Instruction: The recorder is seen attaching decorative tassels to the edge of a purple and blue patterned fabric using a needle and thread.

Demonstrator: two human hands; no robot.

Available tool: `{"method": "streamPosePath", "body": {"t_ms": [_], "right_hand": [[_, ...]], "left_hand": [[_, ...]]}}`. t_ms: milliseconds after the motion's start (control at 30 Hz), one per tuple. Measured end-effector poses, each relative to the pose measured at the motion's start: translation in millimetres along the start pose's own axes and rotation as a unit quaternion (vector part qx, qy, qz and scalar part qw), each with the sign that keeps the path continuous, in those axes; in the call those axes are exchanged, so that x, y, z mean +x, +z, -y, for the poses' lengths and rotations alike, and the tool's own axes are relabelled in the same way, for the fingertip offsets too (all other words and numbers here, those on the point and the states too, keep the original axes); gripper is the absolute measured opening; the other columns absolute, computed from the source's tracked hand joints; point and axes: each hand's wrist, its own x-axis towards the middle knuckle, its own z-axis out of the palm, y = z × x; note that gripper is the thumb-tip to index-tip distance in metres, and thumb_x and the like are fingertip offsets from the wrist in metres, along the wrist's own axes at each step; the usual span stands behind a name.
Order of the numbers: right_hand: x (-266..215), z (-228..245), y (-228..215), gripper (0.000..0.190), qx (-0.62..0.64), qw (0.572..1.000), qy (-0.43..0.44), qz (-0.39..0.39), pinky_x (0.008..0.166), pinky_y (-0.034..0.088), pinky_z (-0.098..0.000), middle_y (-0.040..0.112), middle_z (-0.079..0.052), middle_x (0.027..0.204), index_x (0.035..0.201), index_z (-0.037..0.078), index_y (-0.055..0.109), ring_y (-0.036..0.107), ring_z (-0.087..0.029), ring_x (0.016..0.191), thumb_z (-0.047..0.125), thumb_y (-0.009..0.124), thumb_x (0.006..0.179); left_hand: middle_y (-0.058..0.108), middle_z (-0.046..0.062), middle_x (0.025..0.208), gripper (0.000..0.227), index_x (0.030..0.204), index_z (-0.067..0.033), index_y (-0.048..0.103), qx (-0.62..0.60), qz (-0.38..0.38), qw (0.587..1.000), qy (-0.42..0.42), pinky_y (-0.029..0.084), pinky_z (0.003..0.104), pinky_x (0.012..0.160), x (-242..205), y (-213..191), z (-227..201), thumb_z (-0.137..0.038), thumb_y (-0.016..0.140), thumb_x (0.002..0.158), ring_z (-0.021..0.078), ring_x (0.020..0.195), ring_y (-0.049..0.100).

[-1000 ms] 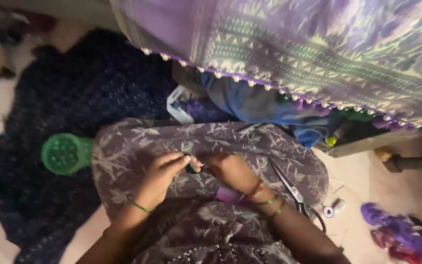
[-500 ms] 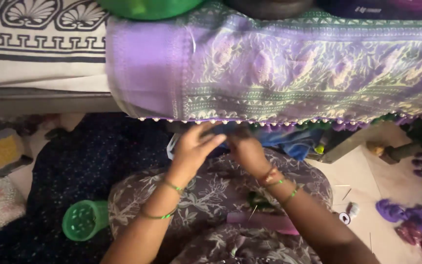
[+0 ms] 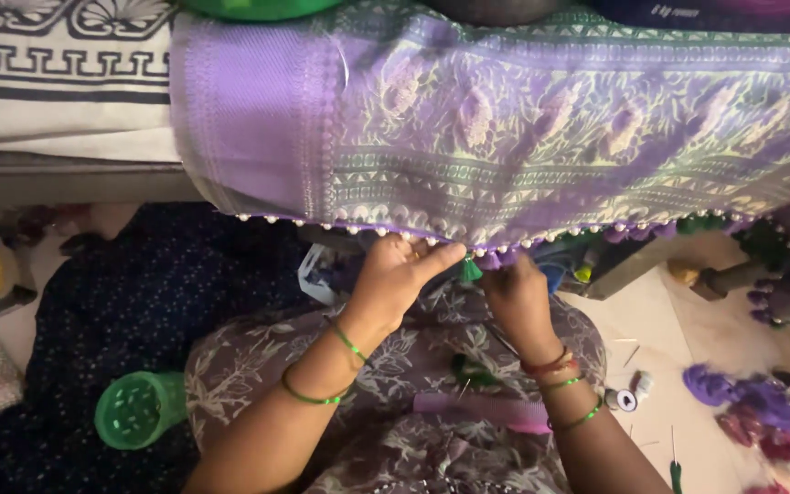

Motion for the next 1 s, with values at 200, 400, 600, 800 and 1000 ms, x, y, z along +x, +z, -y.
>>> {"method": "streamPosePath", "body": {"t_ms": [200, 400, 600, 800, 1000], "right_hand": [[-2.4, -4.4, 4.1, 0.024, -0.009, 0.997, 0.072, 0.006, 0.056, 0.048, -0.0390, 0.062, -0.019, 0.070, 0.083, -0.002, 0.060, 0.062, -0.029, 0.059, 0.010, 0.080, 0.085], [7.2, 32.1, -7.3, 0.016, 0.284, 0.946, 0.157, 0.022, 0.058, 0.051, -0.0270, 0.064, -0.002, 0.082, 0.095, 0.000, 0.064, 0.063, -0.009, 0.069, -0.006, 0.063, 0.080], [0.2, 55.8, -21.2, 0.018, 0.296, 0.946, 0.133, 0.003, 0.064, 0.050, -0.0250, 0.065, 0.000, 0.086, 0.099, 0.001, 0.066, 0.061, -0.007, 0.076, -0.009, 0.060, 0.085], [-10.8, 54.8, -22.5, 0.011, 0.304, 0.939, 0.157, -0.019, 0.060, 0.048, -0.0247, 0.066, 0.001, 0.081, 0.094, 0.000, 0.067, 0.061, -0.007, 0.071, -0.007, 0.060, 0.090], [-14.2, 57.3, -24.3, 0.007, 0.312, 0.935, 0.165, -0.025, 0.061, 0.049, -0.0240, 0.067, 0.000, 0.079, 0.091, 0.000, 0.066, 0.062, -0.007, 0.070, -0.004, 0.063, 0.094]], "left_hand": [[0.071, 0.008, 0.113, 0.023, 0.114, 0.0026, 0.068, -0.012, -0.018, 1.000, 0.019, 0.055, 0.034, 0.097, -12.8, 5.1, -24.3, -0.001, 0.075, 0.093, 0.0161, 0.105, 0.067], [0.068, 0.007, 0.123, 0.043, 0.125, 0.0016, 0.062, 0.024, -0.013, 0.999, 0.027, 0.052, 0.034, 0.103, -17.5, 12.1, -27.4, 0.001, 0.076, 0.085, 0.0164, 0.113, 0.064], [0.070, 0.006, 0.115, 0.034, 0.119, 0.0020, 0.065, 0.045, -0.017, 0.998, 0.031, 0.054, 0.034, 0.092, -22.4, 14.0, -22.9, -0.001, 0.077, 0.087, 0.0148, 0.103, 0.065], [0.071, 0.006, 0.112, 0.029, 0.117, 0.0017, 0.068, 0.044, 0.000, 0.998, 0.034, 0.054, 0.031, 0.090, -30.6, 22.8, -28.0, -0.004, 0.077, 0.090, 0.0124, 0.101, 0.065], [0.073, 0.002, 0.105, 0.023, 0.111, -0.0002, 0.071, 0.093, -0.015, 0.995, 0.030, 0.053, 0.027, 0.085, -34.0, 24.8, -31.7, -0.007, 0.075, 0.089, 0.0086, 0.094, 0.065]]}}
